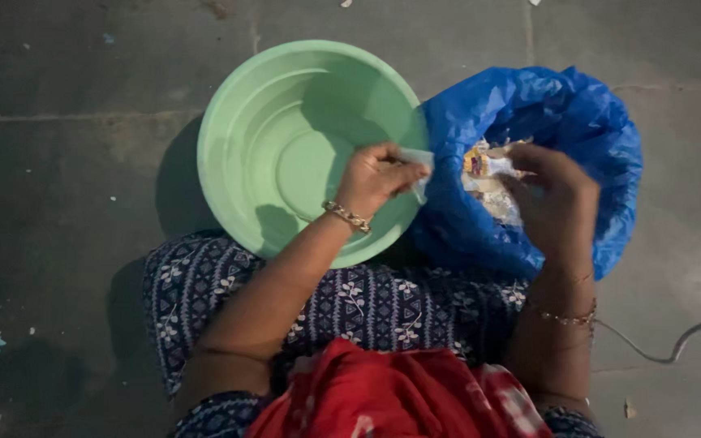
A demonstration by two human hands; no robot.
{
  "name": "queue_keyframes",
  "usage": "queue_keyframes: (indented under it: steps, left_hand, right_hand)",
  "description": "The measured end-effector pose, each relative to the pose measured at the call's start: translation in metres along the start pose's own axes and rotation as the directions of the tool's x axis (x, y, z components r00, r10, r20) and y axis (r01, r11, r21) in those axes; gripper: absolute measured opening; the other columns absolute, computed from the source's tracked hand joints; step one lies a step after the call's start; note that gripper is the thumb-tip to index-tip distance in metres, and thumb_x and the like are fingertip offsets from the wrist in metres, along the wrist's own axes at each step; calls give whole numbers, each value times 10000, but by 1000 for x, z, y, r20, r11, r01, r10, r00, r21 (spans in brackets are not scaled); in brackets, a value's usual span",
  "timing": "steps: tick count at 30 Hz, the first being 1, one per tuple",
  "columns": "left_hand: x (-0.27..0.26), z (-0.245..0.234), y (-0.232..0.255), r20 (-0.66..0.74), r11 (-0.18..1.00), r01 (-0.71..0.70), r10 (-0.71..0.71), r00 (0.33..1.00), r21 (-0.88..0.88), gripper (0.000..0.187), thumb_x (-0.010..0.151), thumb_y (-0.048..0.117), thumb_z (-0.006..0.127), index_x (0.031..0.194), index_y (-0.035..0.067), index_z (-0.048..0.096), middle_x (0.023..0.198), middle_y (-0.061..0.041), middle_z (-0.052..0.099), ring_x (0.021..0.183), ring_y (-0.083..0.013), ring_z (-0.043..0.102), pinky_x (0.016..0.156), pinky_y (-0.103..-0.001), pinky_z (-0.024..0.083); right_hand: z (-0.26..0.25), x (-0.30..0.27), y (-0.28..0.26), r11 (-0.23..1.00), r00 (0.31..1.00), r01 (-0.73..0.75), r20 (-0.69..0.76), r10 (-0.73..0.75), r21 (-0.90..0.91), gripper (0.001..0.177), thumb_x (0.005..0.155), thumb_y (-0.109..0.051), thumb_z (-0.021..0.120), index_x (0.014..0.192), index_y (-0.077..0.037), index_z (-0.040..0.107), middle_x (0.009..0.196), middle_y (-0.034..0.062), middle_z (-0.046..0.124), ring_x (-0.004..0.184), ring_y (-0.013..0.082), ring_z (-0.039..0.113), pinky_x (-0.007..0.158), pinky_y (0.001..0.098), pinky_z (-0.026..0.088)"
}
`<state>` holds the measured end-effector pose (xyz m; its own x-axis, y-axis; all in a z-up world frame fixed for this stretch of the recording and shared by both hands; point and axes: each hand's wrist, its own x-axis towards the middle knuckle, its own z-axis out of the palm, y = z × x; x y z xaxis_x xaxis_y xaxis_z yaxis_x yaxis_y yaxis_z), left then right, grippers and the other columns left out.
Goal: The person sits on the floor and transfers small pieces of paper and plastic waste from a green basin into a blue plastic bag. The hands repeatedly pick up items from the basin and place them into the bag.
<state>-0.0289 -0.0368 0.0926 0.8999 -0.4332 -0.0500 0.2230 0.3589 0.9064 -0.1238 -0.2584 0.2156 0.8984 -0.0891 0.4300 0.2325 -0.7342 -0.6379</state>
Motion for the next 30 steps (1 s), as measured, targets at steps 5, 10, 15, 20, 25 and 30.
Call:
queue_keyframes:
  steps: [5,10,15,20,25,30]
  left_hand:
    - [-9,8,0,34,977,-46,40,999,209,229,844,227,846,833,52,699,714,0,722,598,-36,635,508,-186,493]
    - [-16,13,13,133,946,-20,-25,991,323,315,907,246,857,781,4,700,649,-20,653,563,-40,557,492,-205,425]
    - [-17,11,27,229,920,35,-134,964,390,221,843,219,843,934,29,776,750,4,762,623,-14,656,550,-185,515]
    - [-12,5,24,223,915,18,-117,968,403,258,849,176,826,1041,18,757,837,-35,777,709,-51,697,643,-202,553]
    - [-5,-11,6,211,908,-28,-67,975,418,176,873,109,802,1026,27,776,913,-49,789,802,-85,731,733,-235,602]
    - [7,-22,-14,31,959,210,-207,978,-189,280,1016,-1,696,1287,7,624,1082,-103,673,969,-197,675,800,-374,605]
  right_hand:
    - [23,3,-45,979,959,188,202,-199,75,691,635,-145,891,1263,3,644,1174,189,678,998,317,677,763,359,565]
    - [35,1,-45,994,974,66,210,-83,90,348,845,-86,791,1184,-44,723,1045,132,730,872,231,720,745,307,580]
    - [34,-6,-18,984,979,-160,137,149,77,108,1016,-105,712,1034,-4,746,846,102,734,713,143,686,648,265,533]
    - [31,-9,11,873,947,-315,54,318,372,167,1075,-107,637,1029,41,699,891,59,723,774,95,669,688,231,539]
    - [0,-8,50,910,937,-191,-209,281,368,145,1146,-73,650,1094,58,684,932,51,715,832,93,665,799,240,549]
    - [-31,-14,74,961,917,-272,-319,240,-57,115,1116,-63,721,1165,33,760,974,114,733,854,114,652,772,267,512]
